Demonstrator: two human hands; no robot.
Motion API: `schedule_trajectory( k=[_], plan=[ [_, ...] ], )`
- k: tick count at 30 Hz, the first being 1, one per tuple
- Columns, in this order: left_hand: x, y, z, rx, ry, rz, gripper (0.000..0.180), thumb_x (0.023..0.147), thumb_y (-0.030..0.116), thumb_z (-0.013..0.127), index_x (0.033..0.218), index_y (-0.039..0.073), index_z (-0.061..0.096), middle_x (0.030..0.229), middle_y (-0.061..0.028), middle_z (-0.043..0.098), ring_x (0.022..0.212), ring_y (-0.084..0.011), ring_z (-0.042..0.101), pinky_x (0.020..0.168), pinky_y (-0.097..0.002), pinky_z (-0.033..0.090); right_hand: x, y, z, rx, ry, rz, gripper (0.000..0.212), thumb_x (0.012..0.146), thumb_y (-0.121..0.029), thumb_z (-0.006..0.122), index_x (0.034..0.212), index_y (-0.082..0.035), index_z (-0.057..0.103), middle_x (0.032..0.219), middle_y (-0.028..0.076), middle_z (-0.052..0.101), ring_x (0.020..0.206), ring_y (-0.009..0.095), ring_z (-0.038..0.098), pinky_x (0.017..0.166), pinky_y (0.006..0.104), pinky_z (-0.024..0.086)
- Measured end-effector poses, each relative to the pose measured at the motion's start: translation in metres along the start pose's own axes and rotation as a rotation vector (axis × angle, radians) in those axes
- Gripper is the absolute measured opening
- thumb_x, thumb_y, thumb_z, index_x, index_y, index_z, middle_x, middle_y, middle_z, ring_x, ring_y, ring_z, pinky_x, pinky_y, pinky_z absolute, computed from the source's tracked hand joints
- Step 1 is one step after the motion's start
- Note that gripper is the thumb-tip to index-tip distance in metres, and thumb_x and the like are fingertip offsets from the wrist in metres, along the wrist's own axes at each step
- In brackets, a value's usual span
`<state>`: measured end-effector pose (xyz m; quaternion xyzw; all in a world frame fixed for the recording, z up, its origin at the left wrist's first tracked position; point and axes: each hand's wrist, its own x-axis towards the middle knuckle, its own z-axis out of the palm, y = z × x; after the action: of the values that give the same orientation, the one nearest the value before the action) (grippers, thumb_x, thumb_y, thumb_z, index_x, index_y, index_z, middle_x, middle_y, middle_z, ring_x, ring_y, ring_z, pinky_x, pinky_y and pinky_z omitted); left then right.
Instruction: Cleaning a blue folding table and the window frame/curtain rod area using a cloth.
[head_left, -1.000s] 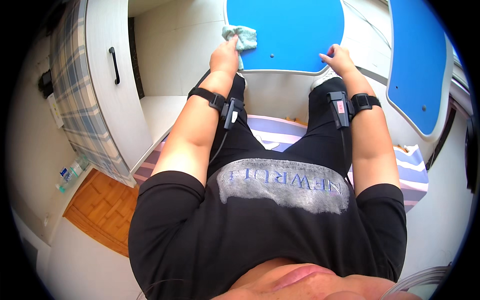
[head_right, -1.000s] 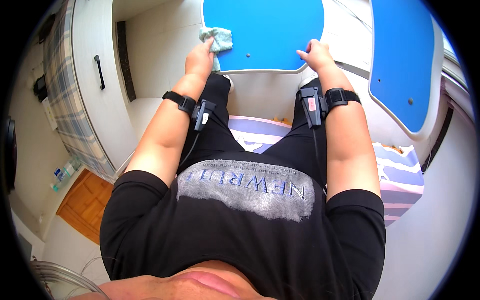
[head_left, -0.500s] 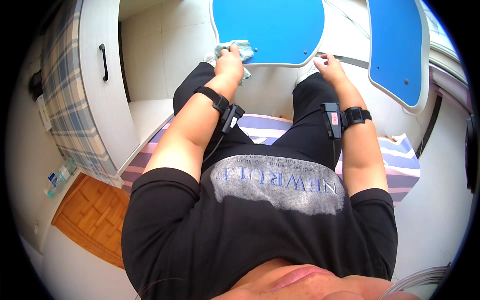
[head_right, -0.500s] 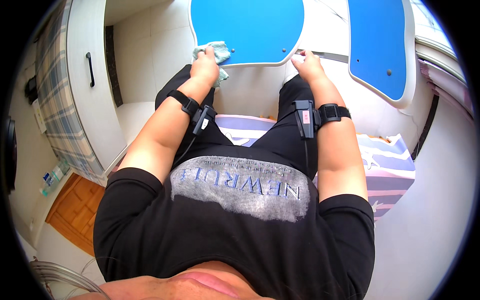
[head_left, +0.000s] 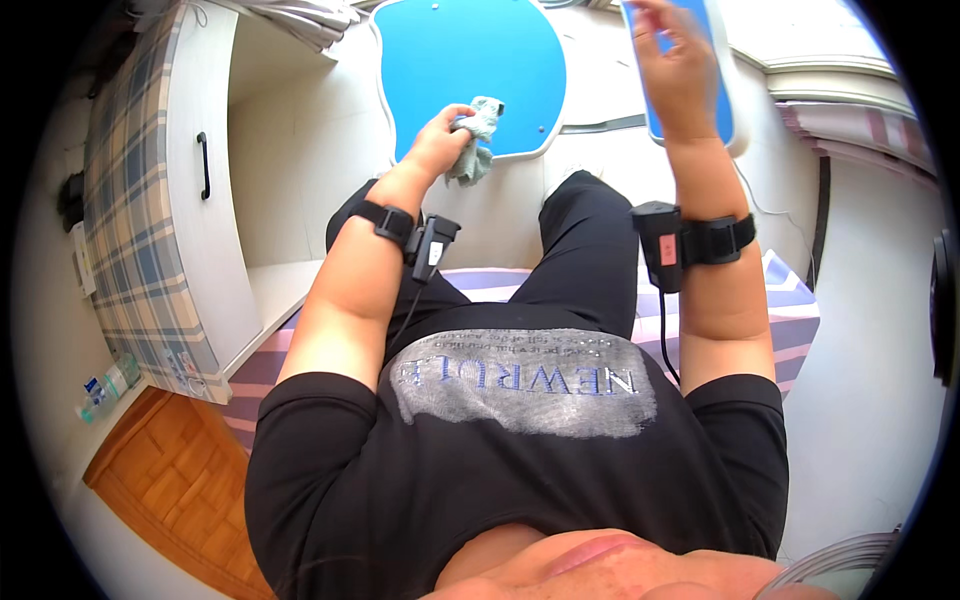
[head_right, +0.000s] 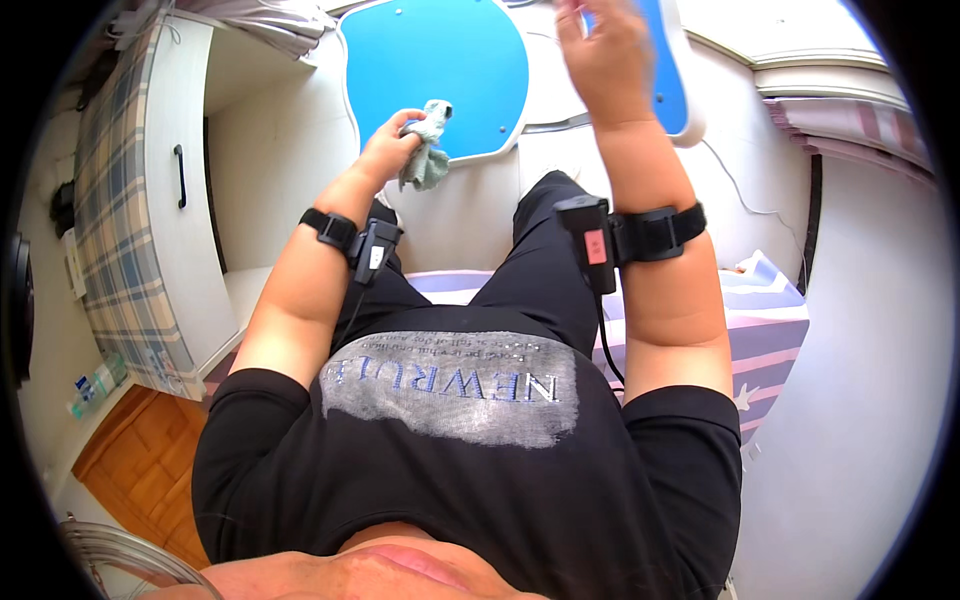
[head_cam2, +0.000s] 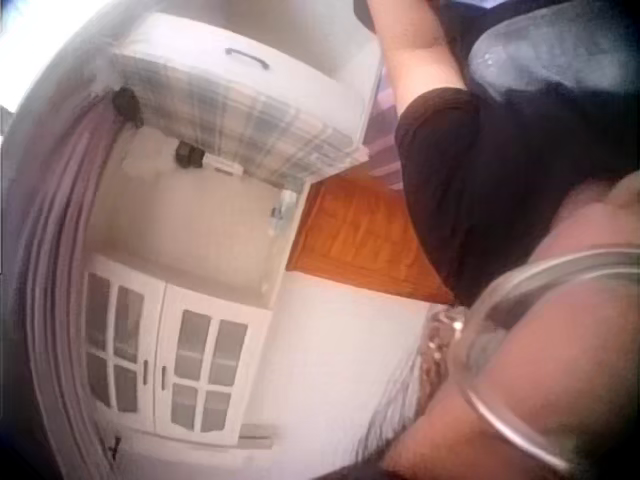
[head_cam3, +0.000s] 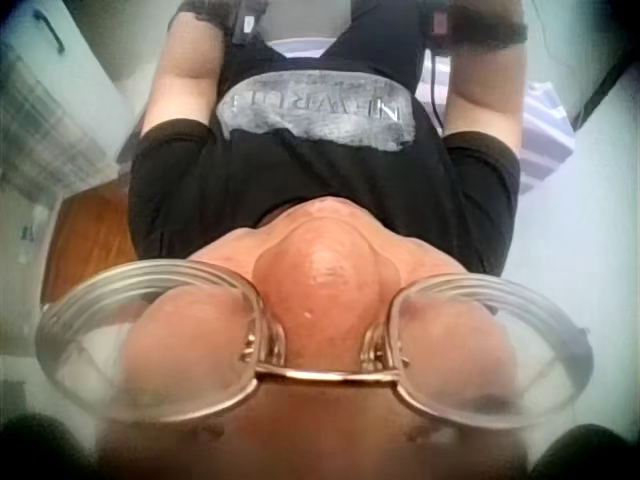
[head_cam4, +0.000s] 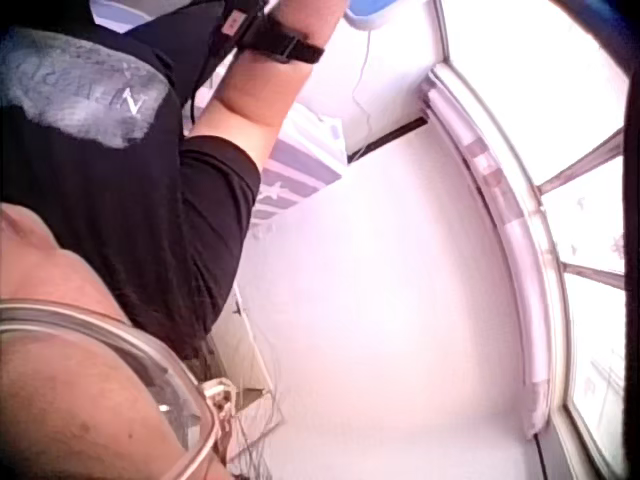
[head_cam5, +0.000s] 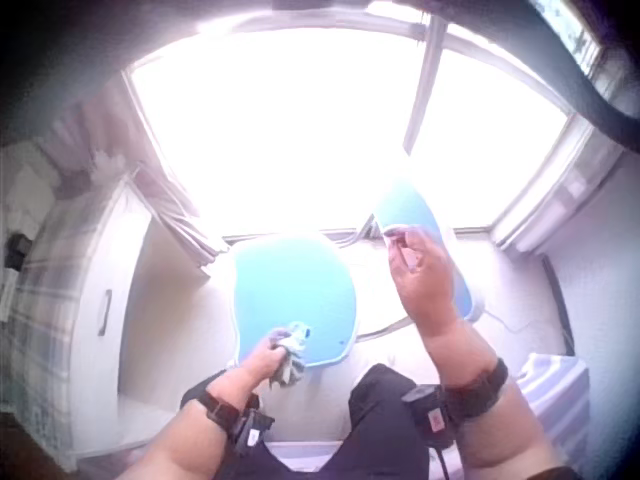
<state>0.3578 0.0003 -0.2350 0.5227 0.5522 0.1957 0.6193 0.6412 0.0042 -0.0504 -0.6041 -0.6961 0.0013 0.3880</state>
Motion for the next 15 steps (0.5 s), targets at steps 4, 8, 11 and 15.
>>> schedule_trajectory(
  k=[4, 8, 11, 15],
  plan=[
    [-0.033, 0.057, 0.013, -0.236, -0.096, -0.010, 0.035, 0.090, 0.003, 0.047, 0.122, 0.010, 0.060, 0.099, -0.0062, 0.067, 0.083, -0.0142, 0.062, 0.075, -0.0271, 0.051, 0.002, 0.058, -0.054, -0.710, 0.238, 0.117, 0.043, 0.084, -0.038, 0.064, 0.107, -0.002, 0.058, 0.093, 0.021, 0.064, 0.088, 0.036, 0.063, 0.078, 0.0415, 0.051],
    [-0.050, 0.077, 0.017, -0.274, -0.108, 0.016, 0.037, 0.090, 0.002, 0.044, 0.123, 0.008, 0.059, 0.102, -0.0071, 0.066, 0.083, -0.0141, 0.063, 0.075, -0.0270, 0.052, 0.003, 0.082, -0.058, -0.386, -0.195, 0.707, 0.060, 0.088, -0.051, 0.053, 0.117, 0.001, 0.052, 0.111, 0.029, 0.060, 0.110, 0.040, 0.057, 0.095, 0.0445, 0.044],
    [-0.057, 0.109, 0.033, -0.343, -0.108, -0.047, 0.036, 0.091, 0.004, 0.043, 0.123, 0.008, 0.059, 0.098, -0.0070, 0.066, 0.081, -0.0147, 0.063, 0.070, -0.0283, 0.053, -0.002, 0.105, -0.051, -0.291, -0.361, 0.682, 0.058, 0.093, -0.049, 0.045, 0.122, 0.000, 0.051, 0.119, 0.028, 0.058, 0.114, 0.040, 0.056, 0.096, 0.0456, 0.043],
    [-0.059, 0.138, 0.044, -0.457, -0.157, 0.022, 0.022, 0.093, 0.012, 0.047, 0.104, 0.002, 0.063, 0.085, -0.0064, 0.064, 0.069, -0.0146, 0.062, 0.062, -0.0286, 0.052, 0.003, 0.104, -0.045, -0.271, -0.359, 0.737, 0.053, 0.095, -0.046, 0.042, 0.124, -0.002, 0.051, 0.122, 0.024, 0.058, 0.114, 0.039, 0.055, 0.097, 0.0458, 0.042]
  ],
)
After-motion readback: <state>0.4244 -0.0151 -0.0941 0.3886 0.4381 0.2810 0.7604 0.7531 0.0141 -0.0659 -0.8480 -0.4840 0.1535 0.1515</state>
